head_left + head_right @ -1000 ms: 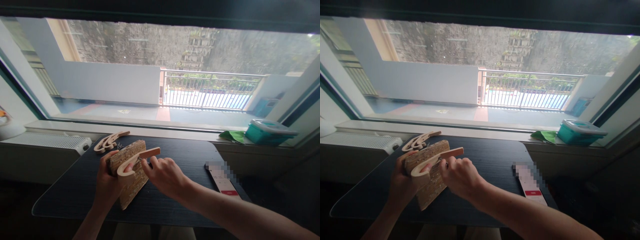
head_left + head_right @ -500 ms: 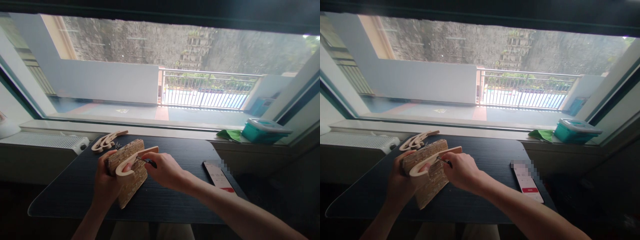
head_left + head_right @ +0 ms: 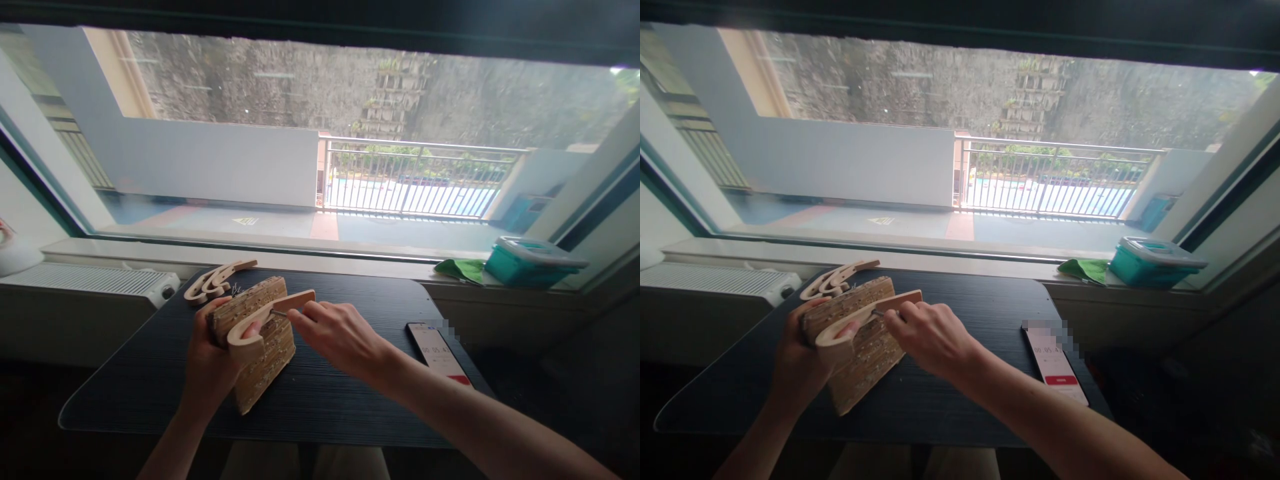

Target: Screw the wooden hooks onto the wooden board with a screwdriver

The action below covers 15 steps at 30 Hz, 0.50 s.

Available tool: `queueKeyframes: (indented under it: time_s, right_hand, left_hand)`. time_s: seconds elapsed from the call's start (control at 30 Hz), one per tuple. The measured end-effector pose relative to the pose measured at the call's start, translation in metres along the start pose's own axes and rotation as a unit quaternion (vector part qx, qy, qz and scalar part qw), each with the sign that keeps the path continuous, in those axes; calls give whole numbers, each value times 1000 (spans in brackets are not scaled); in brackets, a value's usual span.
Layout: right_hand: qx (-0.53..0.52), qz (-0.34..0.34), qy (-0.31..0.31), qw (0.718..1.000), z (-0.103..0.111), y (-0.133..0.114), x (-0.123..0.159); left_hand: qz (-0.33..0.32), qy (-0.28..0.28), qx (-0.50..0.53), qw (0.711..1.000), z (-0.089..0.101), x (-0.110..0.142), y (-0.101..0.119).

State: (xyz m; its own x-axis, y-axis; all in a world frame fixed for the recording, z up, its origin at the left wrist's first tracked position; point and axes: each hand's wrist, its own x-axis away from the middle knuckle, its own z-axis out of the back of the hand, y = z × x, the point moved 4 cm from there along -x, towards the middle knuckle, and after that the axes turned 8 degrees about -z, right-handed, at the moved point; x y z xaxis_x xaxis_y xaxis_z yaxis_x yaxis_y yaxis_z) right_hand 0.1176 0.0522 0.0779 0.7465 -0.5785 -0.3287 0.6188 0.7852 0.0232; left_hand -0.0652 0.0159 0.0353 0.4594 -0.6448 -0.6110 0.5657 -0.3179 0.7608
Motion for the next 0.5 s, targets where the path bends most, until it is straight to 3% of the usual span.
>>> queueKeyframes:
  time_s: [0.1, 0.23, 0.4, 0.5]
  right_hand:
    - [71, 4, 15, 997, 1, -3, 0]
    - [63, -14, -23, 998, 0, -6, 1]
    - [97, 70, -24, 993, 5, -6, 1]
    - [106, 84, -9, 991, 6, -4, -2]
  left_hand:
    - [5, -2, -3, 1000, 0, 0, -2]
    - [2, -3, 0, 1000, 0, 0, -5]
    - [-2, 0, -1, 1000, -2, 0, -5]
    - [-16, -1, -8, 1000, -3, 1, -5]
